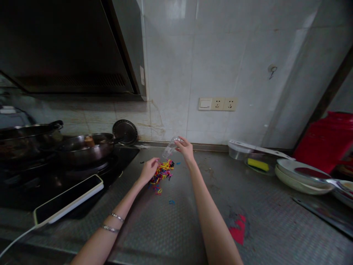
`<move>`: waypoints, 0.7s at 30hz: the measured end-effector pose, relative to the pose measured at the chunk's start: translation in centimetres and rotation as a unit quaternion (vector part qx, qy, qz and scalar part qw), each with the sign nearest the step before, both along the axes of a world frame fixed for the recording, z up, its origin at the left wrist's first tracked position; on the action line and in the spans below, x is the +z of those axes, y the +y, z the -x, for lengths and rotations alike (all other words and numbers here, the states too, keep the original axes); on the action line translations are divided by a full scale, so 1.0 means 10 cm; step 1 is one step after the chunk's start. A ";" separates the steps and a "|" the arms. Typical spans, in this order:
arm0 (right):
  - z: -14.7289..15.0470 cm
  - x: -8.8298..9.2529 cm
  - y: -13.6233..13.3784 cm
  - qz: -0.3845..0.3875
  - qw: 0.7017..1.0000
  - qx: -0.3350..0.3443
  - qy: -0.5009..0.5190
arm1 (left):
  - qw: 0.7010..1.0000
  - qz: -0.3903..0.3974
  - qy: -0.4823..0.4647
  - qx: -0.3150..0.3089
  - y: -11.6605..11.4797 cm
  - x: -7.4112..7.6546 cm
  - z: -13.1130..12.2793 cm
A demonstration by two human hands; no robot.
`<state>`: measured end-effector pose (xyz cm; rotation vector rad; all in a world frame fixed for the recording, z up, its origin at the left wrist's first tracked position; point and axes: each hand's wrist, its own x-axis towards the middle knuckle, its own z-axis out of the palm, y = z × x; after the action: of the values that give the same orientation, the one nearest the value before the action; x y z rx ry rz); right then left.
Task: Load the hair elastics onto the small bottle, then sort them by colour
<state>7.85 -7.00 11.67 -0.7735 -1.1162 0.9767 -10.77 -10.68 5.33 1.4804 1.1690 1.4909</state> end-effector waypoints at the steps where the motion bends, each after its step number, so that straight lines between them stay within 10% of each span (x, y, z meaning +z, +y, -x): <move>1: -0.01 0.00 0.01 0.001 1.000 -0.001 0.004 | 1.000 0.002 0.005 0.006 0.03 0.01 0.02; 8: -0.09 -0.06 0.06 0.047 0.998 -0.034 -0.008 | 0.987 -0.047 0.104 0.114 0.50 0.07 0.29; 21: -0.12 -0.25 0.07 0.171 0.982 0.040 0.074 | 0.951 0.059 0.303 0.027 0.87 -0.14 0.30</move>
<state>9.06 -6.33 9.17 -0.9188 -0.8661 1.2939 -13.81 -1.99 3.91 1.9001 1.6280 0.9900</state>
